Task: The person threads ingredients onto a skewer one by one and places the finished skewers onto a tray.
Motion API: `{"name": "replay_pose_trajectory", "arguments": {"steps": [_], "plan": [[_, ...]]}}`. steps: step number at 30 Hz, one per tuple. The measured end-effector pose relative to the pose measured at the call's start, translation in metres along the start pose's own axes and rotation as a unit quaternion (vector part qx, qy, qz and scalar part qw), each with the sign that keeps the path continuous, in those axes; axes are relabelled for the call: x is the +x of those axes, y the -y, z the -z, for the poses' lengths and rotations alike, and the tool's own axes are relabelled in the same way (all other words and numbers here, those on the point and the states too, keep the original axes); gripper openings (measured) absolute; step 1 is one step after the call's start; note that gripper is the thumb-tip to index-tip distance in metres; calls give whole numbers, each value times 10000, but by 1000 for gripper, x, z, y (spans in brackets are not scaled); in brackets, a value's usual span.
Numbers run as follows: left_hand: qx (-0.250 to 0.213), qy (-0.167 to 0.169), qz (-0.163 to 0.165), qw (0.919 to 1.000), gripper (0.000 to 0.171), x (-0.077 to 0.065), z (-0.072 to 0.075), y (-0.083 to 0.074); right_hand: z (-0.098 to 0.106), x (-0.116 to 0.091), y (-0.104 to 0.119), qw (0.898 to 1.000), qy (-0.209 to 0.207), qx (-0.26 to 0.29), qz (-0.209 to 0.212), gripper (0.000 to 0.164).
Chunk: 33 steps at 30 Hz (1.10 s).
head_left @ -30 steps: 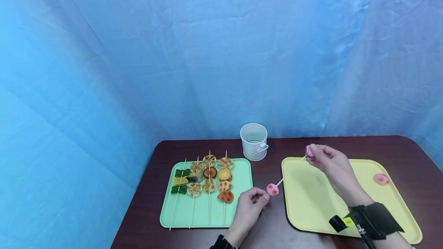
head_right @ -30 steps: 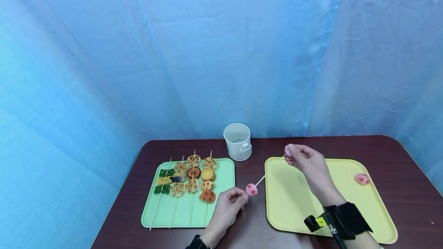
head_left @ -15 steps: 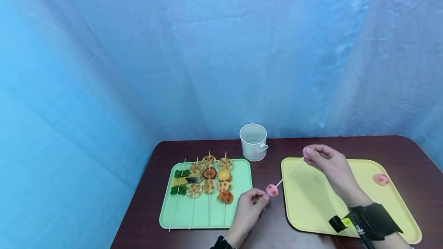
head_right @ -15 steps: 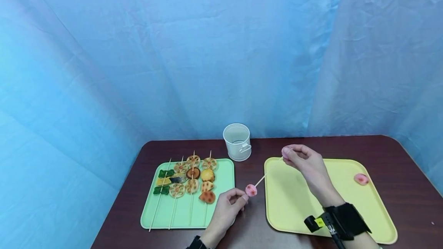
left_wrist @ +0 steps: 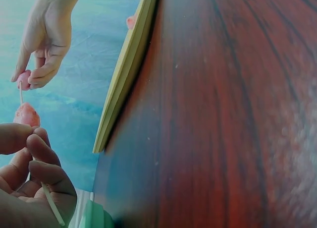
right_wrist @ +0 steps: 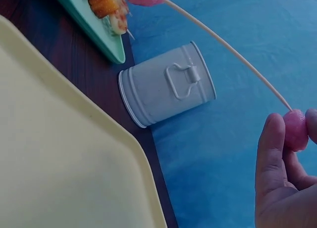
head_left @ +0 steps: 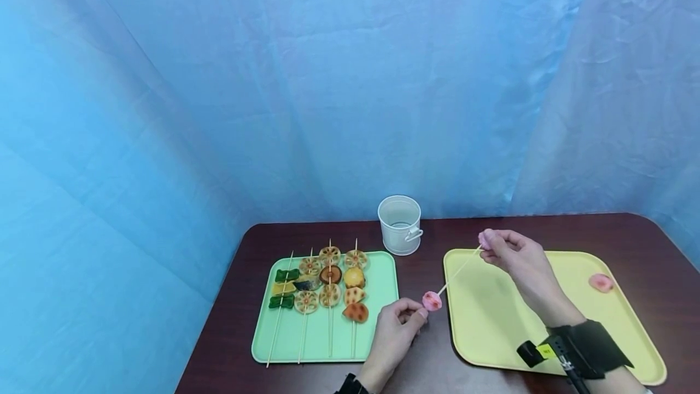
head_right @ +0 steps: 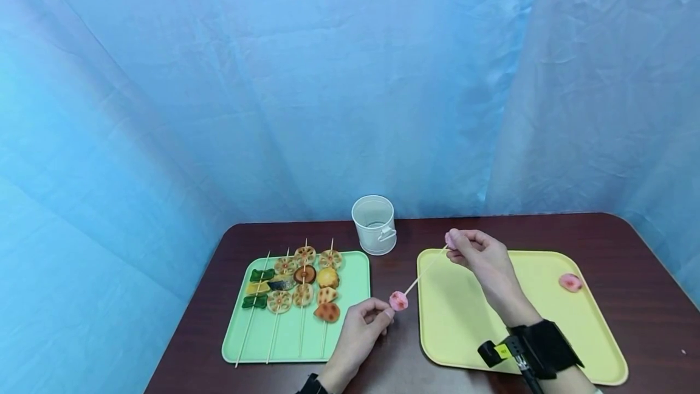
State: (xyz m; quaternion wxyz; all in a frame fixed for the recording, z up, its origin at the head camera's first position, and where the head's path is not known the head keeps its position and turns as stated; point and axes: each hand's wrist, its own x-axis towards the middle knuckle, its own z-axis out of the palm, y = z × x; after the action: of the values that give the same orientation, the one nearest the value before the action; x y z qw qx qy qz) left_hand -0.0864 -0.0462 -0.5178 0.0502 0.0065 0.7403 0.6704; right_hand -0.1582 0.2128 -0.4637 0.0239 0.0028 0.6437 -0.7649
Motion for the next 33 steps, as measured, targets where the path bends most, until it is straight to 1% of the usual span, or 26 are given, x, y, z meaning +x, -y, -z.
{"name": "replay_pose_trajectory", "arguments": {"steps": [3, 7, 14, 18, 21, 28, 33], "plan": [[-36, 0, 5, 10000, 11, 0, -1, -1, -1, 0, 0, 10000, -2, 97, -13, 37], [-66, -12, 25, 10000, 10, -1, -1, -2, -2, -1, 0, 10000, -3, 10, 70, 35], [-59, -90, 47, 9999, 10, -2, -3, -3, -5, -4, 0, 9977, 78, -543, 389, 37], [-89, -132, 75, 9998, 10, -2, -5, -4, -8, -5, 0, 9959, 23, -811, 413, 40], [-132, -166, 82, 9997, 10, -2, -7, -4, -10, -6, -2, 9953, -11, -890, 369, 40], [-193, -261, -47, 9995, 8, -2, -11, -4, -14, -9, -6, 9937, -194, -1025, 412, 36], [-168, -320, -176, 9992, 7, -2, -13, -4, -17, -12, -6, 9917, -281, -1156, 491, 38]]}}
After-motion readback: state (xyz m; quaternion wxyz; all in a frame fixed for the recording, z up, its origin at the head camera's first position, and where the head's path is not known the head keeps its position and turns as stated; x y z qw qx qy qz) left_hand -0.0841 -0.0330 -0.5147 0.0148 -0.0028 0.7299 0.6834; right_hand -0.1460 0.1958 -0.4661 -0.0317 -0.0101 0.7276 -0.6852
